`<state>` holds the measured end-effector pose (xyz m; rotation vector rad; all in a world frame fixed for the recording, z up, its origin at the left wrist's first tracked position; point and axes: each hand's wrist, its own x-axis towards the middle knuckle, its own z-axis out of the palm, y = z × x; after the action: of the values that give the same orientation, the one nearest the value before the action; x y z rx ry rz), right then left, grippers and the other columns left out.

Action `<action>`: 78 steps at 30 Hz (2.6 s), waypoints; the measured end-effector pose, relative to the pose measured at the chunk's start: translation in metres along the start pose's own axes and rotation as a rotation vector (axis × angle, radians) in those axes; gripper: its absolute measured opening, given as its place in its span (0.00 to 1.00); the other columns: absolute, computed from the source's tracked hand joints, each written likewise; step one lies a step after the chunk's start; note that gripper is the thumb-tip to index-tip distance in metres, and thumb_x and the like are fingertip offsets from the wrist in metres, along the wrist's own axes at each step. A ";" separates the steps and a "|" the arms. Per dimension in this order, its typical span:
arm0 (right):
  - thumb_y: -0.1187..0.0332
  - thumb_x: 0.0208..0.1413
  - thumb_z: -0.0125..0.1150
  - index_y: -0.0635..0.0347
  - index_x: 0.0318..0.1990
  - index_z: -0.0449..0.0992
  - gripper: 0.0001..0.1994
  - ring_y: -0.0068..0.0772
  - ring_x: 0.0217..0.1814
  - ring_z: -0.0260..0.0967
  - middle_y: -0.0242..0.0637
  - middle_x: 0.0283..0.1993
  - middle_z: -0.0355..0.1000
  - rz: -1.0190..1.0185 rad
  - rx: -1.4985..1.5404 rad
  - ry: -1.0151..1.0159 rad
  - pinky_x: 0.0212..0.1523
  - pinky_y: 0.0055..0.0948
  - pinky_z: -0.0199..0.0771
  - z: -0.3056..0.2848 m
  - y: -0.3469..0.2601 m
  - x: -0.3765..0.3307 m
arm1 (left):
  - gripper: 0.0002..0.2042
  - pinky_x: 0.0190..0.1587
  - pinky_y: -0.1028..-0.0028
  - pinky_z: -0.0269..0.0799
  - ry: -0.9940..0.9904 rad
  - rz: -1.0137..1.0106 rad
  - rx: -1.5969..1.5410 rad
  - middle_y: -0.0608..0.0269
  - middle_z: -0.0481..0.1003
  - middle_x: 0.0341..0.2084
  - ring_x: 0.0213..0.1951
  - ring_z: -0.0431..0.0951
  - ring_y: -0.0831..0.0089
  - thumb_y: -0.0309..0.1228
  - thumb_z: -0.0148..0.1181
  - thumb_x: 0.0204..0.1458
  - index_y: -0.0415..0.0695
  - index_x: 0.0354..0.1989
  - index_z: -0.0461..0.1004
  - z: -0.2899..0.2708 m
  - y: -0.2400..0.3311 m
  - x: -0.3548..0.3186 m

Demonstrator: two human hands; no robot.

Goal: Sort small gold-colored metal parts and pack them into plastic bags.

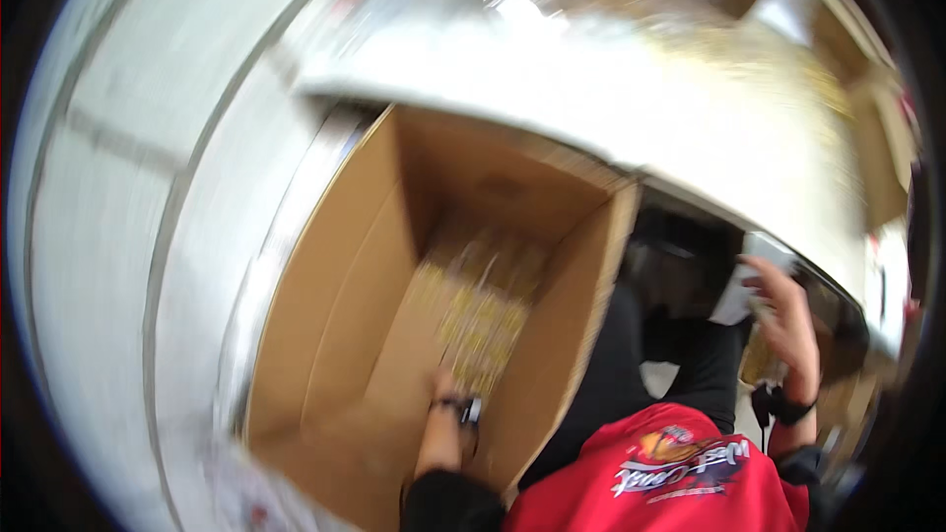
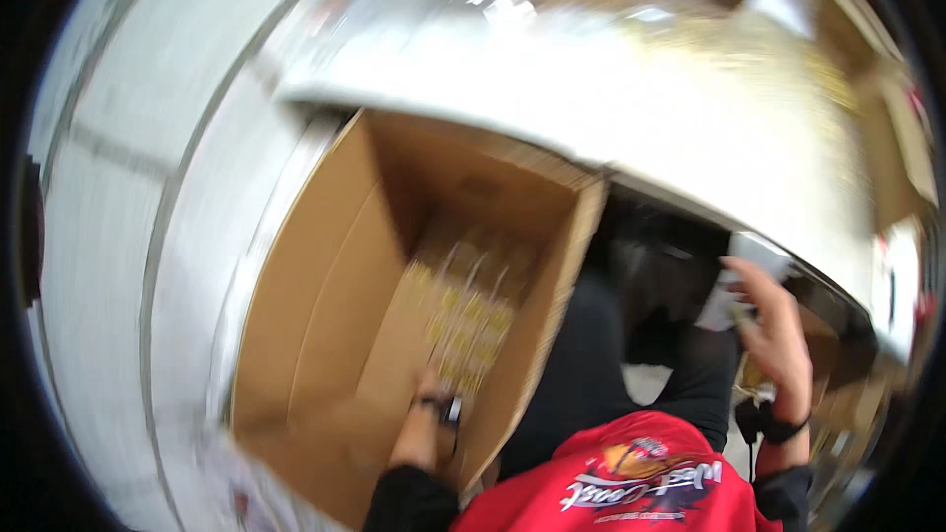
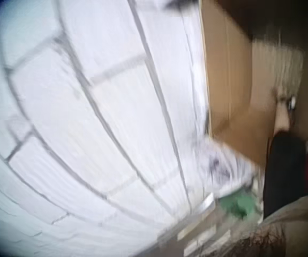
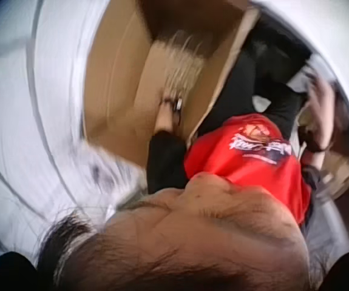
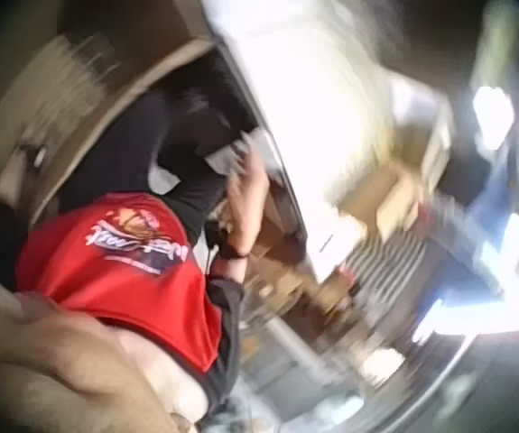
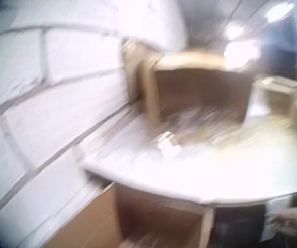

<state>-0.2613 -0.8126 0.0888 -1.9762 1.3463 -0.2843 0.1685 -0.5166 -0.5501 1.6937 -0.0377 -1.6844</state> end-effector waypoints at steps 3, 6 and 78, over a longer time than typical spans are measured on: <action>0.77 0.48 0.56 0.65 0.52 0.67 0.21 0.47 0.52 0.68 0.49 0.51 0.69 -0.070 -0.171 0.200 0.50 0.34 0.68 -0.037 0.026 -0.001 | 0.19 0.31 0.54 0.69 0.140 -0.167 -0.052 0.56 0.71 0.36 0.32 0.70 0.58 0.40 0.45 0.54 0.44 0.51 0.65 0.000 -0.047 -0.059; 0.70 0.51 0.56 0.67 0.48 0.71 0.17 0.49 0.46 0.71 0.54 0.48 0.70 -0.071 -0.224 0.371 0.49 0.33 0.69 -0.075 0.070 0.043 | 0.20 0.37 0.53 0.70 0.350 -0.142 0.055 0.55 0.69 0.43 0.39 0.70 0.55 0.40 0.43 0.56 0.42 0.53 0.64 -0.010 0.054 -0.085; 0.47 0.58 0.40 0.38 0.65 0.51 0.28 0.64 0.70 0.34 0.45 0.71 0.39 0.471 -0.537 0.262 0.63 0.64 0.43 -0.227 0.270 0.089 | 0.15 0.42 0.70 0.74 -0.546 0.200 0.031 0.53 0.74 0.37 0.38 0.77 0.65 0.33 0.40 0.60 0.33 0.44 0.68 0.530 0.219 -0.295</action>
<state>-0.5411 -1.0426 0.0539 -1.9948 2.1856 0.0567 -0.2351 -0.7747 -0.1186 1.1608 -0.4744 -1.9432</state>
